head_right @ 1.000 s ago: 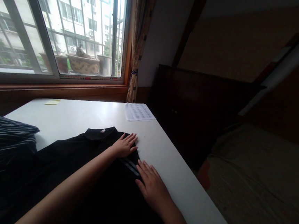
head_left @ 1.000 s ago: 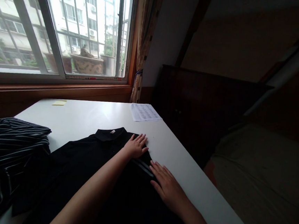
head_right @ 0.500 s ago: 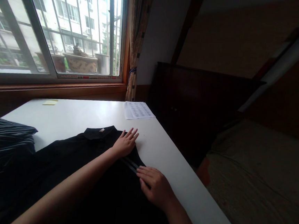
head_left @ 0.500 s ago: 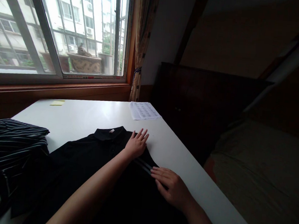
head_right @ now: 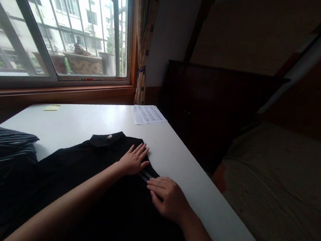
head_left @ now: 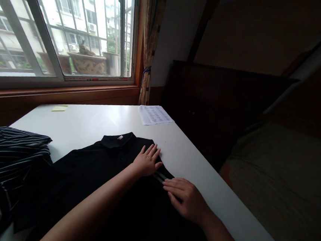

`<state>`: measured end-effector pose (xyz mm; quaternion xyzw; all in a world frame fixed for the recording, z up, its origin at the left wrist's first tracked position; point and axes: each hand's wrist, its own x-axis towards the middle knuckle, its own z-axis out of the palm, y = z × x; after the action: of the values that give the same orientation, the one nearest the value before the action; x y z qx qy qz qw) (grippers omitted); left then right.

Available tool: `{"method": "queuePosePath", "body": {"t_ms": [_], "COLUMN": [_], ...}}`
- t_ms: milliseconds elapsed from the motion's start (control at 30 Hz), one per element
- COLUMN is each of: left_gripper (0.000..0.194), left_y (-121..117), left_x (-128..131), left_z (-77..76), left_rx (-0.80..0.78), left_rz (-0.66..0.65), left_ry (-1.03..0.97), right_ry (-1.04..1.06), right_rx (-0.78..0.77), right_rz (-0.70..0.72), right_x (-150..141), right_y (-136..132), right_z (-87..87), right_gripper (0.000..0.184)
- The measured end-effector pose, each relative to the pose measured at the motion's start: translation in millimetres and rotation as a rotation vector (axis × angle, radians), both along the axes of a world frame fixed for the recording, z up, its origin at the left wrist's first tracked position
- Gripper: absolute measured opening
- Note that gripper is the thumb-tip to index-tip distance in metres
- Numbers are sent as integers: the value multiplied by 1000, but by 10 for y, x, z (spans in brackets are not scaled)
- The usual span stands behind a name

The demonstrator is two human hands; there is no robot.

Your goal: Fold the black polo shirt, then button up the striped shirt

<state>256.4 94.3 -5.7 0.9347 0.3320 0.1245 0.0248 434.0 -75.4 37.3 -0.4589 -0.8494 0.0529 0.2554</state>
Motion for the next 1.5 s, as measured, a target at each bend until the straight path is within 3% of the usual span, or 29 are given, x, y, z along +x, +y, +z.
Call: {"method": "queuePosePath", "body": {"t_ms": [533, 767, 1033, 1500], "left_gripper": [69, 67, 67, 64], "left_y": [85, 79, 67, 60], "left_x": [60, 54, 59, 49], "left_z": [4, 14, 8, 23], "left_rx": [34, 31, 49, 51], "left_rz": [66, 60, 52, 59], "left_ry": [5, -6, -22, -95], "right_ry": [59, 84, 14, 105], "right_rx": [81, 118, 47, 19], "right_rz": [26, -64, -60, -71], "right_x": [-1, 6, -33, -15], "right_y": [-48, -21, 31, -3], "right_z": [-25, -25, -74, -65], "right_gripper": [28, 27, 34, 19]}}
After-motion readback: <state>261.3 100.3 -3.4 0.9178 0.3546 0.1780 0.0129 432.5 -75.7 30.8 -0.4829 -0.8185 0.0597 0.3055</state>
